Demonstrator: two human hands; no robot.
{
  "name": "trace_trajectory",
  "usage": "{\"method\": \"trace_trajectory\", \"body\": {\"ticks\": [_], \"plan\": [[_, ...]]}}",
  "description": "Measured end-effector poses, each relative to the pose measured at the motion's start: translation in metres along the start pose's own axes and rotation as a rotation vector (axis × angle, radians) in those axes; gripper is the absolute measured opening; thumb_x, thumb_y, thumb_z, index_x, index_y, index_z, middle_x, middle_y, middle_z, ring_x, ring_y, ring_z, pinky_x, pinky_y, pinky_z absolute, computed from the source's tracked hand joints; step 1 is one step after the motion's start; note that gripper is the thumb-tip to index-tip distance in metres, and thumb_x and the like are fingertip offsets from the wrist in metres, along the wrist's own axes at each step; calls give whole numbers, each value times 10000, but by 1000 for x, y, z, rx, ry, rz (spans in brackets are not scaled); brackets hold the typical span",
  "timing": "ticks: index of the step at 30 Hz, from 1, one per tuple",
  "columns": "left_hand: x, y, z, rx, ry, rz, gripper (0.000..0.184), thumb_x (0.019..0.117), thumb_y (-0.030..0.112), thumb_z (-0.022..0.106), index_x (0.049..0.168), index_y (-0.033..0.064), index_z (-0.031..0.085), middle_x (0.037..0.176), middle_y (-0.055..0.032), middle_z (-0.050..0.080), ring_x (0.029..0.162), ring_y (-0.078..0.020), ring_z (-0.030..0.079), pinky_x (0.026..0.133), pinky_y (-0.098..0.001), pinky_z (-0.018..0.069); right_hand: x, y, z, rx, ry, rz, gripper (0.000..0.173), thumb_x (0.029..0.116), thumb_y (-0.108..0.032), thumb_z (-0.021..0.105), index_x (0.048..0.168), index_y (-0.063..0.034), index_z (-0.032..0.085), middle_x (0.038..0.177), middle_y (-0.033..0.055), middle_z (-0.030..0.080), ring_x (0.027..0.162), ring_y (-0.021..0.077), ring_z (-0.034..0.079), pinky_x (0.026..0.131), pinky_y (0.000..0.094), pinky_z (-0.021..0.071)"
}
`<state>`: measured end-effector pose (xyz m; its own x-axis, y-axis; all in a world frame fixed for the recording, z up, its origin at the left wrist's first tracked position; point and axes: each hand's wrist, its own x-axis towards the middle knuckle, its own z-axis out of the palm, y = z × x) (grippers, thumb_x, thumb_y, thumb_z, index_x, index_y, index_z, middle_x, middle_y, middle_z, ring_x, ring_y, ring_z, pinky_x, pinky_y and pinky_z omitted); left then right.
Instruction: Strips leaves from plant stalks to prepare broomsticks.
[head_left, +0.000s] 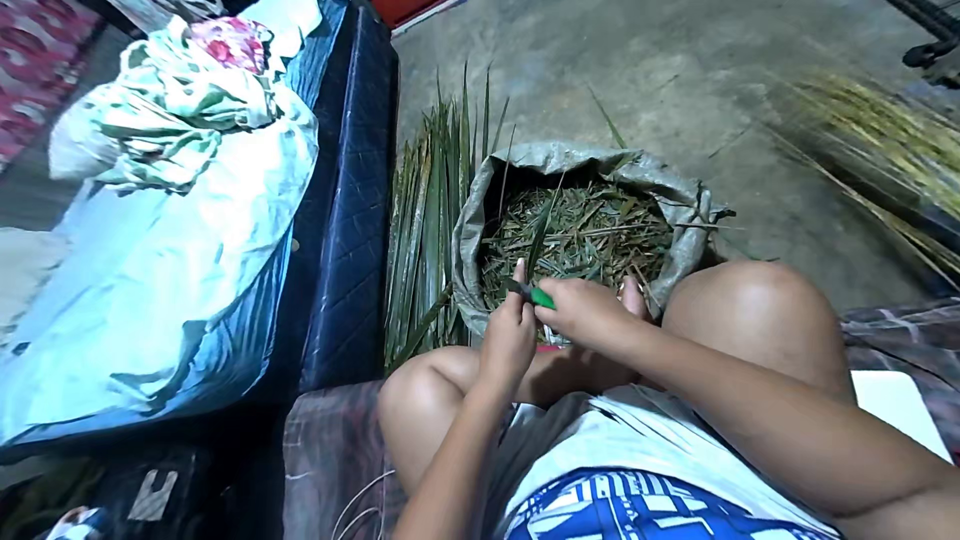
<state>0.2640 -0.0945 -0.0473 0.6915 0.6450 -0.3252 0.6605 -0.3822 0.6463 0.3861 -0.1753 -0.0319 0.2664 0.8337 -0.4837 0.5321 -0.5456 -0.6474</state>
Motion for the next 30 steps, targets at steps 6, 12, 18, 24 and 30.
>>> {"method": "trace_trajectory", "body": {"ticks": [6, 12, 18, 24, 30], "plan": [[-2, -2, 7, -39, -24, -17, 528, 1087, 104, 334, 1613, 148, 335, 1008, -120, 684, 754, -140, 636, 735, -320, 534, 30, 20, -8, -128, 380, 121, 290, 1061, -278, 591, 1205, -29, 621, 1008, 242, 712, 958, 464, 710, 753, 640, 542], [0, -6, 11, -89, 13, -32, 465, 1112, 181, 398, 1575, 147, 419, 1039, -116, 715, 727, -118, 649, 725, -310, 547, 26, 32, -22, 67, 377, 132, 234, 1038, -258, 599, 1062, -37, 674, 912, 204, 693, 873, 410, 687, 730, 620, 527], [4, -8, 7, -1, 79, -63, 400, 1096, 175, 396, 1444, 90, 573, 885, -92, 695, 749, -153, 653, 746, -351, 541, 12, 1, 5, 1, -5, 78, 325, 1086, -301, 500, 1199, -35, 649, 1095, 202, 687, 1073, 374, 663, 896, 580, 498], [0, -13, 12, -39, 101, -37, 451, 1108, 183, 401, 1554, 183, 466, 917, -104, 704, 665, -123, 624, 678, -315, 535, 43, 39, -17, -9, 451, 188, 275, 1058, -274, 590, 1135, -19, 660, 995, 251, 708, 937, 472, 699, 746, 663, 529], [4, -8, 9, -62, 89, -59, 427, 1107, 172, 398, 1515, 116, 506, 954, -106, 713, 714, -128, 650, 717, -324, 550, 17, 14, -3, 107, 36, 46, 277, 1066, -267, 526, 1129, -33, 662, 999, 184, 666, 952, 343, 653, 833, 557, 505]]}}
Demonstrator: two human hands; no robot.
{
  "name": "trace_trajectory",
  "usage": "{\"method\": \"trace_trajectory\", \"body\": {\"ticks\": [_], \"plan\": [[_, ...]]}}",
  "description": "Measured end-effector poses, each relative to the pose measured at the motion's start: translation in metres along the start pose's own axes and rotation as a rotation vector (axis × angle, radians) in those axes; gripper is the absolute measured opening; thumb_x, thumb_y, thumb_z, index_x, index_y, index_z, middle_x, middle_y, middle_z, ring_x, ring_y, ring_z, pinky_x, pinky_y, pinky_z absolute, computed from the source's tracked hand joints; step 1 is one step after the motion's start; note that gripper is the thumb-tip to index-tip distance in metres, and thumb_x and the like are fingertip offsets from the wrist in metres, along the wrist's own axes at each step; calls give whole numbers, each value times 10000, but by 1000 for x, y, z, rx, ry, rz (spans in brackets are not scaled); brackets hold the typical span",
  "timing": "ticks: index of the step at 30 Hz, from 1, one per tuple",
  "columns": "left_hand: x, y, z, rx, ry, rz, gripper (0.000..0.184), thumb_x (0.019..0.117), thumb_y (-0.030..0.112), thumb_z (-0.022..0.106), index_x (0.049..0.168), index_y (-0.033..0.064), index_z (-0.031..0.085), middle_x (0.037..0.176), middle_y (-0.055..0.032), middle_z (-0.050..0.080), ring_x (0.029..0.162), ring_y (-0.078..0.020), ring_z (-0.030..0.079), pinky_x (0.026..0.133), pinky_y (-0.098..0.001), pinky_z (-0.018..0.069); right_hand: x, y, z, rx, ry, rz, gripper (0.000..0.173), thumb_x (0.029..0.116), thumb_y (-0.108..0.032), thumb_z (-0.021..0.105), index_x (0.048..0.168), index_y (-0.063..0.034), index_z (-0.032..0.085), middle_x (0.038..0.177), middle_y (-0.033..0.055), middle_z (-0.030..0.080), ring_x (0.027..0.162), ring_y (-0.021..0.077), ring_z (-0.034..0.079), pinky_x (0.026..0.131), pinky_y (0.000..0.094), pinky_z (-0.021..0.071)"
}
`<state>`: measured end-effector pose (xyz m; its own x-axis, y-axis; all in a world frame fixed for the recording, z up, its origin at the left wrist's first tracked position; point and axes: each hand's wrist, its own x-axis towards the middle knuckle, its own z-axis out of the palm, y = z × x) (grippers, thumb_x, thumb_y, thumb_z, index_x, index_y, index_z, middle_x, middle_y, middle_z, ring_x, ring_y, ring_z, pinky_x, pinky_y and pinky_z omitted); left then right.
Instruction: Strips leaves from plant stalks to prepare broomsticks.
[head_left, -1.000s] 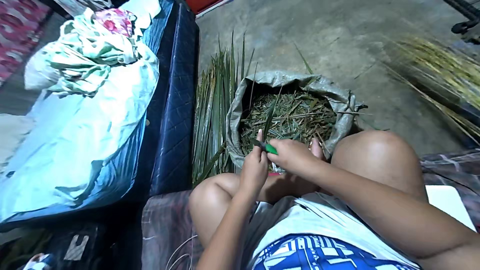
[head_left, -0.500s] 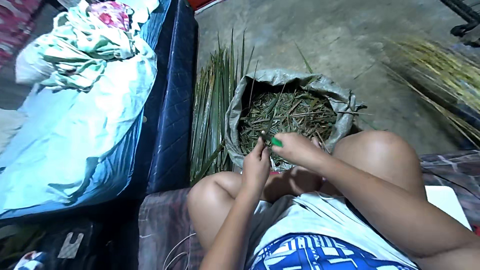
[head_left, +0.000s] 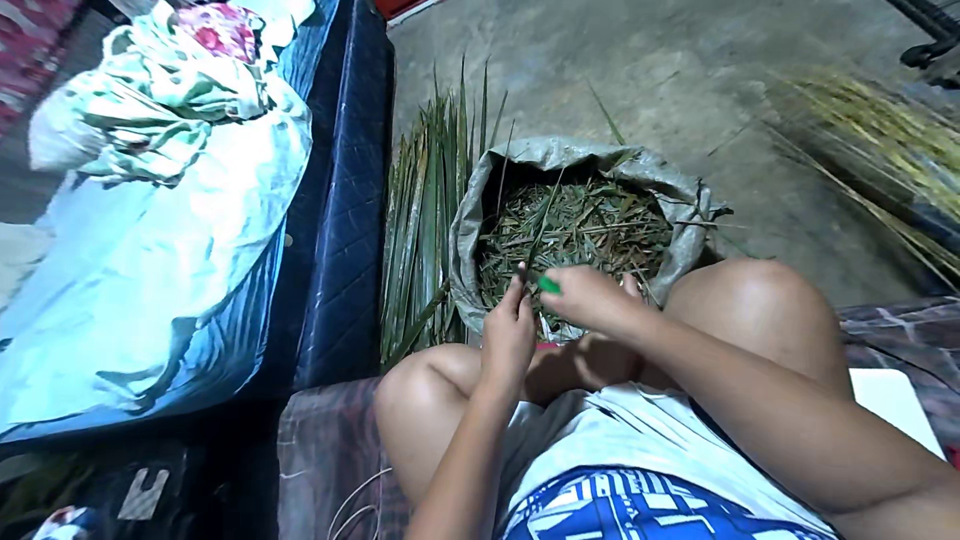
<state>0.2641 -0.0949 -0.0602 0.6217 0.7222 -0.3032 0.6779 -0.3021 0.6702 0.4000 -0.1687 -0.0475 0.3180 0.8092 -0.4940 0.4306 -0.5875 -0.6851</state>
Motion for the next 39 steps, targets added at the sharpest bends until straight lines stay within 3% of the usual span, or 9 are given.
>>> {"method": "trace_trajectory", "body": {"ticks": [4, 9, 13, 16, 19, 25, 30, 32, 39], "plan": [[-1, -3, -1, 9, 7, -4, 426, 1105, 167, 392, 1512, 133, 515, 1000, -103, 710, 716, -122, 633, 710, -315, 533, 2, -5, 8, -148, 65, 39, 306, 1076, -275, 532, 1198, -22, 653, 1106, 228, 701, 1077, 420, 676, 881, 619, 505], [-4, -1, -2, 1, 11, -4, 445, 1109, 179, 397, 1547, 180, 475, 1021, -104, 708, 695, -118, 629, 690, -311, 535, 27, 25, -21, -17, 411, 95, 264, 1055, -269, 591, 1087, -20, 671, 941, 246, 694, 884, 458, 687, 714, 654, 521], [-2, 0, -1, 0, 15, 8, 447, 1102, 155, 400, 1542, 145, 477, 1001, -110, 715, 703, -122, 637, 701, -317, 541, 7, 7, -10, 97, 46, -21, 253, 1067, -253, 537, 1038, -29, 653, 883, 154, 624, 816, 295, 617, 736, 510, 497], [0, -3, 1, 16, 21, 1, 423, 1090, 149, 400, 1488, 115, 539, 930, -94, 708, 736, -135, 655, 733, -333, 547, -1, -4, 9, 13, -76, -33, 298, 1083, -288, 495, 1094, -34, 651, 963, 157, 638, 914, 301, 627, 807, 513, 488], [-1, -1, 1, 28, 10, -5, 424, 1105, 172, 404, 1510, 103, 509, 1046, -123, 719, 741, -136, 655, 733, -332, 548, 6, -3, 7, -165, 93, 34, 313, 1077, -293, 543, 1186, -20, 647, 1091, 234, 704, 1065, 430, 681, 870, 622, 513], [-3, -1, -1, -26, 9, 23, 443, 1108, 166, 399, 1544, 168, 477, 1095, -109, 706, 696, -101, 630, 687, -289, 536, 25, 12, -13, -143, 424, 90, 224, 1049, -231, 592, 1123, -29, 654, 998, 226, 719, 958, 443, 711, 753, 623, 536], [-1, -2, -1, -33, 31, 25, 403, 1108, 197, 425, 1478, 97, 548, 1048, -98, 724, 701, -94, 639, 701, -291, 545, 2, -3, 2, -8, 39, -5, 261, 1058, -263, 552, 1117, -33, 660, 984, 188, 672, 954, 352, 661, 823, 562, 509], [1, -3, -1, -26, 43, 26, 389, 1110, 224, 431, 1447, 102, 583, 897, -64, 698, 664, -89, 612, 672, -285, 525, 2, -4, 8, -25, -28, -20, 304, 1082, -296, 506, 1117, -30, 651, 998, 186, 662, 974, 344, 651, 839, 553, 492], [-3, 1, -2, -22, 12, 19, 420, 1117, 259, 429, 1523, 189, 511, 898, -76, 698, 636, -100, 595, 648, -296, 516, 38, 22, -12, -130, 423, 107, 275, 1055, -275, 590, 1117, -18, 664, 1010, 238, 717, 979, 455, 703, 770, 647, 525]]}}
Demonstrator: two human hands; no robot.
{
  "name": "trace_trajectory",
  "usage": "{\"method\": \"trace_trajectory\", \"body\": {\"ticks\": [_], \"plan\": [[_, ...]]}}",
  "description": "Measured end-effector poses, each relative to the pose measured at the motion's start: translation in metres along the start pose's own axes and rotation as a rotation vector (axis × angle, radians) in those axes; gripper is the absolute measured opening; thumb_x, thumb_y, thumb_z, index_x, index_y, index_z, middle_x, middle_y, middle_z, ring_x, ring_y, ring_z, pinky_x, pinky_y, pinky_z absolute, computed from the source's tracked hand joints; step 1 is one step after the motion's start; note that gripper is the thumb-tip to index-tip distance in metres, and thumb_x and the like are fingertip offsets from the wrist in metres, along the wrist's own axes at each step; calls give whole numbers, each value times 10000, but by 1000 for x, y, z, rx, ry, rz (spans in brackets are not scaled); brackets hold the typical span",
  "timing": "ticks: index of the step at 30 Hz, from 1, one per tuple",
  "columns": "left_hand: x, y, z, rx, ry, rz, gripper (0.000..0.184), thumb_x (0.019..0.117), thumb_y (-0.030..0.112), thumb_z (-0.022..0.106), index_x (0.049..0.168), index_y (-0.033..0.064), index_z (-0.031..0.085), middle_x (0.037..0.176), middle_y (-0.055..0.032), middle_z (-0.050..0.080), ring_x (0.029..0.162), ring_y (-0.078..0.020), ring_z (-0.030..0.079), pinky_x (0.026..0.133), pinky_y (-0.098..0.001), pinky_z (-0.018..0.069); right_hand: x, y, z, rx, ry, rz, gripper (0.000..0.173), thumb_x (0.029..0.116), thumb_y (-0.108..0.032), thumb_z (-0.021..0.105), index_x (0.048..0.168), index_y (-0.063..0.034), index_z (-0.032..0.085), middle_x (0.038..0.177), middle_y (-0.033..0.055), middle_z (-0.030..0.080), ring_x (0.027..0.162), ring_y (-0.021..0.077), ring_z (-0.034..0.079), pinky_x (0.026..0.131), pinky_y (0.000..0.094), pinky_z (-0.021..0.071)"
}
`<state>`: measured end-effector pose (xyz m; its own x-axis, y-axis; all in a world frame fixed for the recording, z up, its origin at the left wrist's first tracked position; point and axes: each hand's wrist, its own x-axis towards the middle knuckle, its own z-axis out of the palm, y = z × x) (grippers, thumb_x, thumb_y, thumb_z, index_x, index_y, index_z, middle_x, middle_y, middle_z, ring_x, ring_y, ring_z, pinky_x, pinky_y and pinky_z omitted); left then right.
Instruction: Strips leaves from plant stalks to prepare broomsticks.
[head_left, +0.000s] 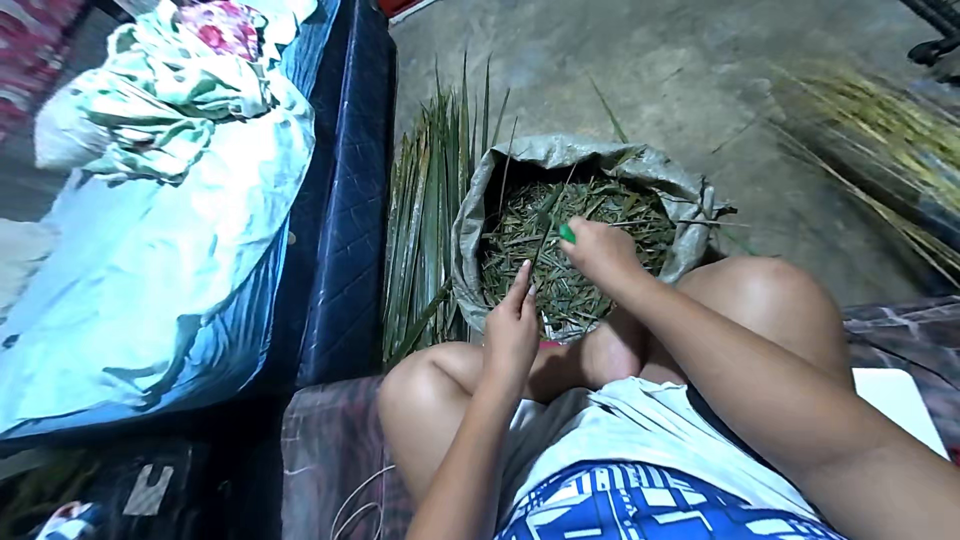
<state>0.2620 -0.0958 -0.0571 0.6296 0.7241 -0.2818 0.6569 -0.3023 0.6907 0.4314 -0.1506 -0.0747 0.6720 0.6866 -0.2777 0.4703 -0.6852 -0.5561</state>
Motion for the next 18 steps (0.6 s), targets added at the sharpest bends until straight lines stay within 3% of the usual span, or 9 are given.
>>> {"method": "trace_trajectory", "body": {"ticks": [2, 4, 6, 9, 15, 18], "plan": [[0, -1, -1, -1, -7, 13, 425, 1118, 254, 426, 1526, 165, 505, 892, -81, 698, 643, -110, 606, 658, -303, 527, 5, -1, -8, 9, 20, 62, 290, 1067, -286, 565, 1142, -18, 646, 1039, 240, 714, 1016, 453, 701, 799, 652, 525], [-1, -3, -1, -14, -1, 23, 423, 1117, 253, 431, 1520, 154, 511, 885, -74, 696, 629, -97, 596, 644, -287, 519, -4, -3, -10, 74, -10, 24, 273, 1058, -269, 576, 1102, -13, 661, 989, 241, 706, 959, 451, 698, 769, 648, 521], [-2, -4, -1, -32, 15, 27, 415, 1113, 236, 440, 1506, 135, 527, 857, -63, 689, 612, -79, 583, 626, -270, 510, -21, -9, -8, 128, -174, -58, 245, 1045, -252, 580, 1080, -31, 678, 943, 206, 692, 906, 394, 685, 766, 609, 527], [-3, -4, -2, -36, 26, 13, 412, 1100, 168, 428, 1489, 89, 537, 856, -80, 694, 644, -92, 596, 653, -281, 513, -38, -21, -3, 107, -415, -112, 277, 1077, -283, 517, 1102, -43, 652, 963, 172, 656, 936, 332, 647, 813, 544, 493], [-7, -3, 0, 70, 66, 86, 422, 1099, 201, 450, 1512, 159, 526, 874, -72, 702, 641, -96, 593, 652, -285, 512, 0, 11, -14, 139, -54, 42, 279, 1066, -267, 562, 1080, -11, 673, 936, 258, 684, 890, 466, 678, 715, 661, 505], [-8, -1, 1, 134, 75, 98, 447, 1084, 171, 458, 1528, 146, 507, 998, -123, 732, 751, -169, 658, 750, -361, 549, -6, 7, -24, 196, -67, 26, 248, 1058, -249, 560, 1004, -31, 667, 848, 210, 653, 785, 393, 655, 657, 591, 507]]}}
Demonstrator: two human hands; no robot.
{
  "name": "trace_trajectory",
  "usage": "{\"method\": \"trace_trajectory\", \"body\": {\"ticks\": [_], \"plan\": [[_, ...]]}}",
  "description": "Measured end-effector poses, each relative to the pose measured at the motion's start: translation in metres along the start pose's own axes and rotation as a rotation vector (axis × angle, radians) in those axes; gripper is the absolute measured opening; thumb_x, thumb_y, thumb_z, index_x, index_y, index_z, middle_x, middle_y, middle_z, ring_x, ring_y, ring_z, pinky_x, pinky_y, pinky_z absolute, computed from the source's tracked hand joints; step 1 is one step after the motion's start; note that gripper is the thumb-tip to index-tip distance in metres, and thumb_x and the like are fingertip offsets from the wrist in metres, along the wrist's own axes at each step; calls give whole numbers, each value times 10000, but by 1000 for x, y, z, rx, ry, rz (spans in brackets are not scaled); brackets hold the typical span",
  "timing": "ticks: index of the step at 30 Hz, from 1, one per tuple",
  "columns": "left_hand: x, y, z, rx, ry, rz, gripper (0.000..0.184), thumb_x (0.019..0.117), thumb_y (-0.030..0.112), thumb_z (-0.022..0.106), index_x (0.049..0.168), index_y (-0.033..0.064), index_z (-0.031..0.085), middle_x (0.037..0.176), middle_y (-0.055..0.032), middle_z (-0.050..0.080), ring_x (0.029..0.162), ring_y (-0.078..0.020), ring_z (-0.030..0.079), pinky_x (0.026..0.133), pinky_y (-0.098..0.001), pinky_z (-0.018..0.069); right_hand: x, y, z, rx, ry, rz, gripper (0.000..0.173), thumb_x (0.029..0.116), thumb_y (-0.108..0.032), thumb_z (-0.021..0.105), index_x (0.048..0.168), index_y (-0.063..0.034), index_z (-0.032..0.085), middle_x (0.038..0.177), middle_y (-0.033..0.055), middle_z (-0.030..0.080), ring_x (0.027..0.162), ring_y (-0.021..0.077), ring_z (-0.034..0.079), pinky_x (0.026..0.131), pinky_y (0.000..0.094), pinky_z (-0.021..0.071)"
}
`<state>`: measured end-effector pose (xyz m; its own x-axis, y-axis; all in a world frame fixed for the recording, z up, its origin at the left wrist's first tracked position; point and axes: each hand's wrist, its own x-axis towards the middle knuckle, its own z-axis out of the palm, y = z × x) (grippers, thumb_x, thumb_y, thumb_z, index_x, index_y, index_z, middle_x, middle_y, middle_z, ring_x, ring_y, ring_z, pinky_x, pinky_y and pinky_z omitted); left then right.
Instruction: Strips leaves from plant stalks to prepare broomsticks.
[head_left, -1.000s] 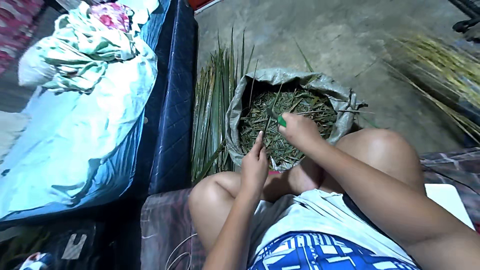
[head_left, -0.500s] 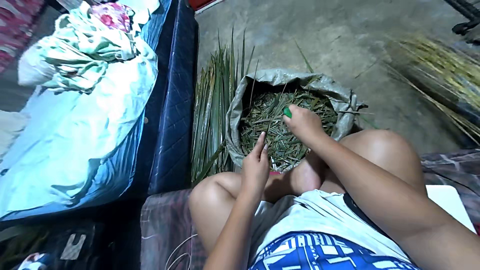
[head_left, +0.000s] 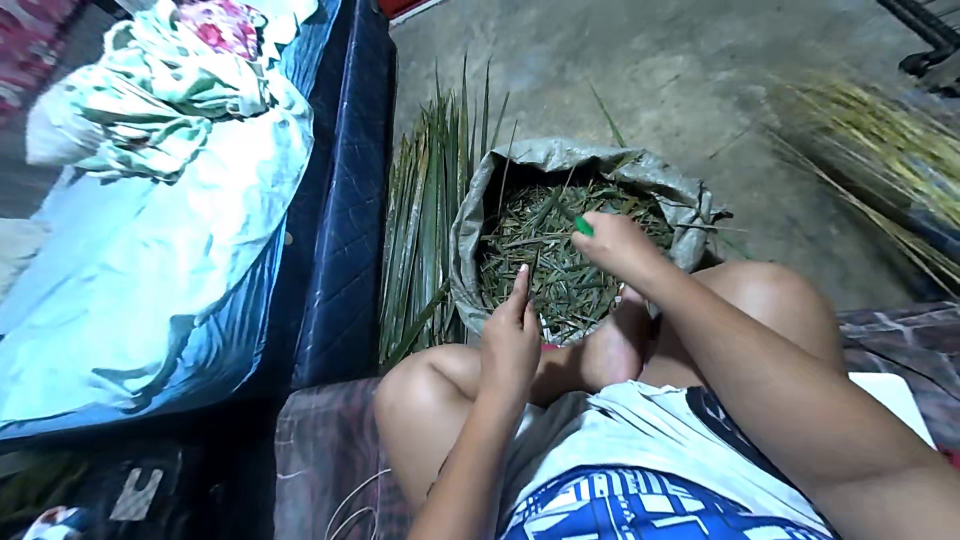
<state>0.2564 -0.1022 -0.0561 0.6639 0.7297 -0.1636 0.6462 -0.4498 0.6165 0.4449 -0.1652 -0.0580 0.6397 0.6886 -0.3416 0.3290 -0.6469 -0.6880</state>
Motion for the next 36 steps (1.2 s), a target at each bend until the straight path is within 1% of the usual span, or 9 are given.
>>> {"method": "trace_trajectory", "body": {"ticks": [4, 10, 16, 21, 23, 28, 31, 33, 36], "plan": [[-1, -1, 4, 36, 28, 45, 444, 1070, 137, 467, 1509, 107, 524, 1031, -149, 735, 802, -204, 681, 790, -389, 557, -24, -17, 14, -79, -263, -68, 245, 1061, -267, 559, 1028, -49, 665, 894, 158, 656, 860, 321, 653, 754, 539, 508], [-2, 7, 3, 77, 10, 26, 453, 1071, 129, 459, 1520, 140, 517, 1113, -155, 732, 936, -244, 706, 872, -423, 551, -15, -15, 17, -230, -139, -48, 243, 1047, -290, 595, 1059, -66, 688, 955, 174, 710, 945, 381, 694, 773, 596, 521], [-3, 6, 1, 49, 17, 43, 450, 1065, 131, 467, 1512, 134, 527, 1082, -147, 736, 861, -217, 700, 825, -397, 558, -13, -7, 18, -207, -26, -89, 253, 1045, -279, 607, 1085, -42, 684, 946, 210, 714, 913, 423, 704, 740, 629, 530], [-9, 0, 1, 51, 16, 51, 458, 1058, 125, 471, 1512, 137, 528, 1020, -141, 732, 816, -204, 681, 799, -389, 553, 17, 14, -8, -73, 40, 102, 296, 1069, -269, 532, 1130, -16, 674, 1017, 262, 691, 981, 462, 678, 791, 668, 503], [-9, -1, 1, 27, 24, 48, 452, 1062, 134, 471, 1511, 136, 529, 1025, -137, 733, 803, -193, 679, 791, -382, 557, 3, 11, -5, -29, 69, 36, 262, 1055, -258, 559, 1053, -22, 673, 907, 245, 672, 840, 441, 670, 683, 642, 508], [-6, -5, -3, -281, -6, 4, 408, 1101, 197, 452, 1490, 108, 539, 850, -46, 682, 598, -56, 563, 588, -243, 492, -24, -10, 18, -116, -178, -133, 235, 1044, -280, 594, 1023, -60, 673, 880, 166, 672, 859, 357, 667, 741, 578, 503], [-6, -5, -7, -506, -74, -63, 409, 1104, 187, 449, 1495, 104, 531, 724, 3, 628, 488, -24, 476, 444, -196, 384, -6, 3, 8, -75, 0, -100, 246, 1042, -268, 597, 1034, -40, 687, 880, 214, 683, 838, 417, 677, 699, 631, 508], [-6, -5, -8, -574, -96, -71, 416, 1104, 171, 447, 1505, 82, 511, 697, 9, 614, 475, -25, 468, 430, -193, 376, 8, 8, -9, -22, 84, -10, 266, 1055, -258, 563, 1050, -16, 672, 922, 235, 677, 896, 433, 669, 744, 644, 491], [-5, -3, -5, -625, -99, -77, 414, 1102, 155, 449, 1500, 57, 507, 686, 18, 595, 479, -19, 473, 427, -181, 379, 1, 9, -11, 134, 166, -67, 312, 1075, -311, 556, 1043, -17, 655, 849, 207, 644, 777, 380, 640, 671, 597, 482]]}}
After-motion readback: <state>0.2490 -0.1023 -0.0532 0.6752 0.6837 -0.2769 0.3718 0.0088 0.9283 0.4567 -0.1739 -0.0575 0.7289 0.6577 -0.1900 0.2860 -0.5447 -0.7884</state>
